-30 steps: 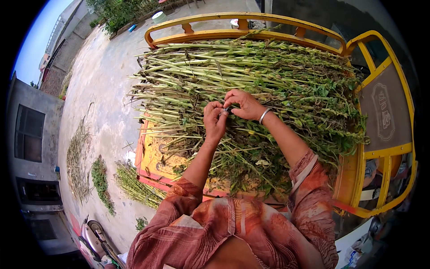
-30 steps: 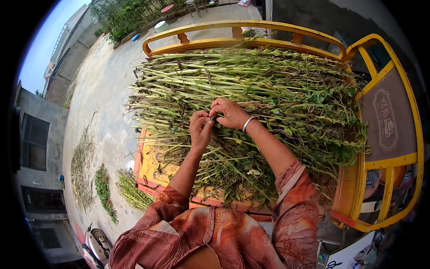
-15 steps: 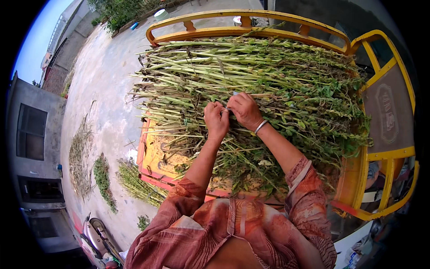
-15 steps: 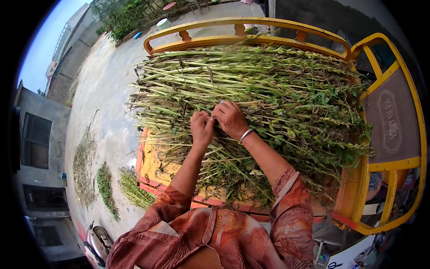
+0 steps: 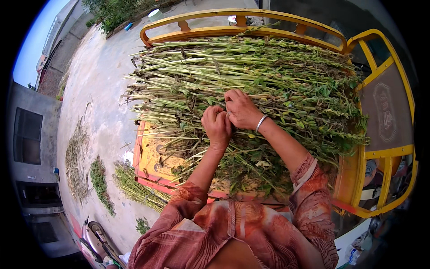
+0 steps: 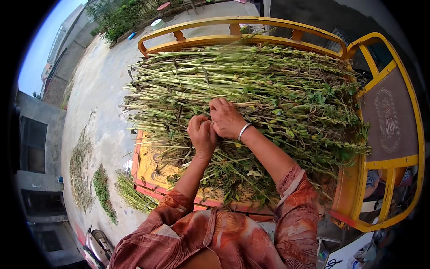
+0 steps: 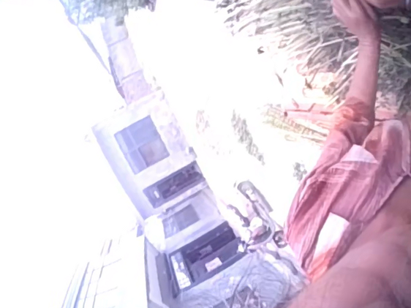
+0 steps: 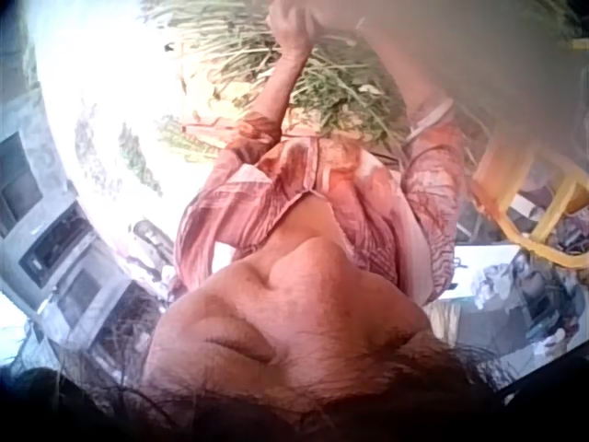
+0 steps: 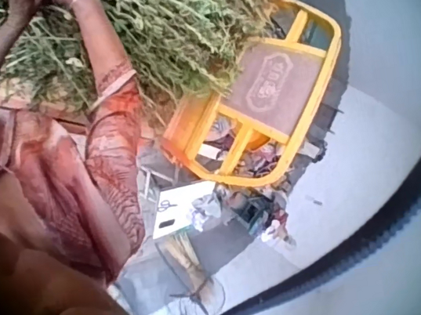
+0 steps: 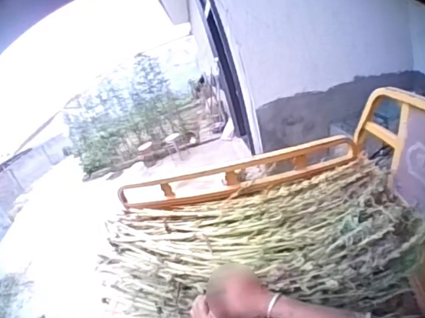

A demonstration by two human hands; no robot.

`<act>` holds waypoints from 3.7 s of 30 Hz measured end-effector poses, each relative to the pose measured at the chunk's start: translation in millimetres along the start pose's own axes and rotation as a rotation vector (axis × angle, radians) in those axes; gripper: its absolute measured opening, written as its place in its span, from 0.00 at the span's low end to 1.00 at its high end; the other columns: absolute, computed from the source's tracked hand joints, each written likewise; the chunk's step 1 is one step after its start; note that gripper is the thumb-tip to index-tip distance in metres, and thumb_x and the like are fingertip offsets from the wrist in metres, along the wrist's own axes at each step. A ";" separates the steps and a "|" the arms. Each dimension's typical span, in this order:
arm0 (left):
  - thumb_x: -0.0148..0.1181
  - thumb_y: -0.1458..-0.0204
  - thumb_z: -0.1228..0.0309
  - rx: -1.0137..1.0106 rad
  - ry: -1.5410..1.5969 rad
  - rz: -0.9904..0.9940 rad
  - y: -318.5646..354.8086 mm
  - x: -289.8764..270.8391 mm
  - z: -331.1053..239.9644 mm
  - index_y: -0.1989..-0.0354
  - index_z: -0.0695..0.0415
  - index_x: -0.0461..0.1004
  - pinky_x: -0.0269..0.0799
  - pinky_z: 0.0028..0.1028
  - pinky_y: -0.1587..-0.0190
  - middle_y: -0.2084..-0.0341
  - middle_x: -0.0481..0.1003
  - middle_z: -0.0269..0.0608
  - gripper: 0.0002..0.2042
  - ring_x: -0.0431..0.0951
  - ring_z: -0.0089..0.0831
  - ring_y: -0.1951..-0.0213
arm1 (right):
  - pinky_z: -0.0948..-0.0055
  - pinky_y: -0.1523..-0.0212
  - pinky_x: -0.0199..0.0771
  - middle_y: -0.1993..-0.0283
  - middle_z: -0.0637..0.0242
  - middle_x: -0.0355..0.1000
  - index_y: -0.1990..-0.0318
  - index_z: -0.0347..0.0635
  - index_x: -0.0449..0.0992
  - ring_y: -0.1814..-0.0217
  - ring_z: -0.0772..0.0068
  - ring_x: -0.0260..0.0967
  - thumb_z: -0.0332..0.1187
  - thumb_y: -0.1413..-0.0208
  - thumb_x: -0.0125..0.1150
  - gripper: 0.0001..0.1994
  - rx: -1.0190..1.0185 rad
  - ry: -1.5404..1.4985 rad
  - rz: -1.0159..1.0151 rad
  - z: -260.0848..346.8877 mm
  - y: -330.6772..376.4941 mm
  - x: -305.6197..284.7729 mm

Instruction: The person gathers long green plant stalks from a yellow cart, aligns them into bundles, and secures them with white plastic ties. The person repeatedly picks up stalks, arranges them, and ties them together, placing the finished bundles back onto the cart.

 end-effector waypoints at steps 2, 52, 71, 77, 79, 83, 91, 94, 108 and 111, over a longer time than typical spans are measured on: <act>0.58 0.58 0.78 0.049 -0.020 -0.005 -1.7 1.4 -4.3 0.76 0.59 0.68 0.58 0.37 0.55 0.66 0.67 0.39 0.05 0.67 0.42 0.59 | 0.62 0.53 0.62 0.56 0.58 0.61 0.75 0.35 0.70 0.51 0.57 0.59 0.27 0.62 0.56 0.05 -0.019 0.000 -0.044 1.4 2.6 -4.8; 0.54 0.56 0.82 -0.067 0.441 0.226 6.6 35.4 63.6 0.68 0.59 0.69 0.65 0.30 0.52 0.63 0.69 0.42 0.07 0.68 0.40 0.56 | 0.60 0.59 0.65 0.64 0.55 0.62 0.68 0.33 0.65 0.60 0.50 0.62 0.17 0.61 0.54 0.10 0.159 0.067 -0.361 -24.6 7.8 -23.9; 0.61 0.67 0.82 0.184 0.495 0.188 -11.1 2.4 39.3 0.76 0.61 0.69 0.67 0.36 0.55 0.69 0.70 0.41 0.08 0.72 0.43 0.59 | 0.59 0.75 0.66 0.73 0.56 0.71 0.69 0.38 0.71 0.73 0.51 0.69 0.28 0.54 0.59 0.05 0.700 0.082 -0.421 5.4 55.3 56.9; 0.61 0.61 0.83 -0.026 0.663 0.253 -13.2 1.4 55.7 0.76 0.63 0.71 0.69 0.32 0.55 0.69 0.73 0.41 0.06 0.74 0.41 0.57 | 0.72 0.83 0.57 0.87 0.65 0.60 0.77 0.36 0.69 0.86 0.73 0.58 0.29 0.48 0.58 0.09 0.825 -0.560 -0.676 -10.4 80.8 66.8; 0.60 0.62 0.83 -0.089 0.737 0.230 -12.7 -0.2 61.6 0.74 0.63 0.70 0.68 0.31 0.57 0.69 0.73 0.42 0.06 0.73 0.40 0.61 | 0.74 0.82 0.56 0.86 0.66 0.60 0.76 0.36 0.68 0.85 0.76 0.56 0.27 0.48 0.58 0.08 0.734 -0.436 -0.652 9.6 86.5 45.7; 0.60 0.61 0.82 0.040 0.626 0.238 -12.3 -13.1 39.2 0.74 0.61 0.70 0.67 0.34 0.54 0.67 0.73 0.41 0.06 0.72 0.41 0.57 | 0.66 0.80 0.62 0.79 0.58 0.66 0.74 0.36 0.68 0.79 0.56 0.65 0.22 0.53 0.55 0.03 0.424 -0.084 -0.641 56.8 59.8 -25.7; 0.61 0.64 0.79 0.082 0.538 0.213 -19.6 -9.9 29.5 0.76 0.59 0.70 0.66 0.38 0.53 0.70 0.73 0.38 0.06 0.71 0.44 0.57 | 0.60 0.75 0.66 0.78 0.60 0.67 0.75 0.41 0.70 0.74 0.52 0.68 0.28 0.55 0.57 0.03 0.233 -0.018 -0.242 14.7 -18.4 -22.5; 0.63 0.63 0.77 0.043 0.351 0.157 -18.8 -10.0 26.7 0.76 0.58 0.71 0.65 0.38 0.54 0.70 0.73 0.36 0.07 0.71 0.43 0.56 | 0.61 0.74 0.66 0.75 0.60 0.69 0.74 0.40 0.70 0.73 0.54 0.68 0.28 0.54 0.58 0.03 0.223 0.014 -0.110 2.8 -24.4 -17.9; 0.59 0.64 0.78 0.132 0.059 -0.104 -14.7 -19.4 -0.5 0.77 0.58 0.71 0.62 0.33 0.61 0.68 0.73 0.33 0.05 0.73 0.35 0.61 | 0.58 0.74 0.67 0.78 0.59 0.68 0.76 0.42 0.70 0.73 0.53 0.69 0.32 0.52 0.55 0.06 0.084 0.020 0.107 -5.8 -33.3 -1.6; 0.59 0.64 0.78 0.132 0.045 -0.101 -13.9 -12.1 -2.3 0.77 0.59 0.71 0.62 0.34 0.62 0.68 0.73 0.33 0.05 0.73 0.35 0.62 | 0.56 0.74 0.67 0.81 0.57 0.69 0.80 0.41 0.71 0.76 0.50 0.69 0.32 0.55 0.55 0.07 0.147 -0.019 0.158 -22.6 -38.2 7.9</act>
Point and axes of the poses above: each hand's wrist, its own y-axis away from the middle knuckle, its own x-axis out of the palm, z = x × y, the point moved 10 cm from there along -y, towards the middle knuckle
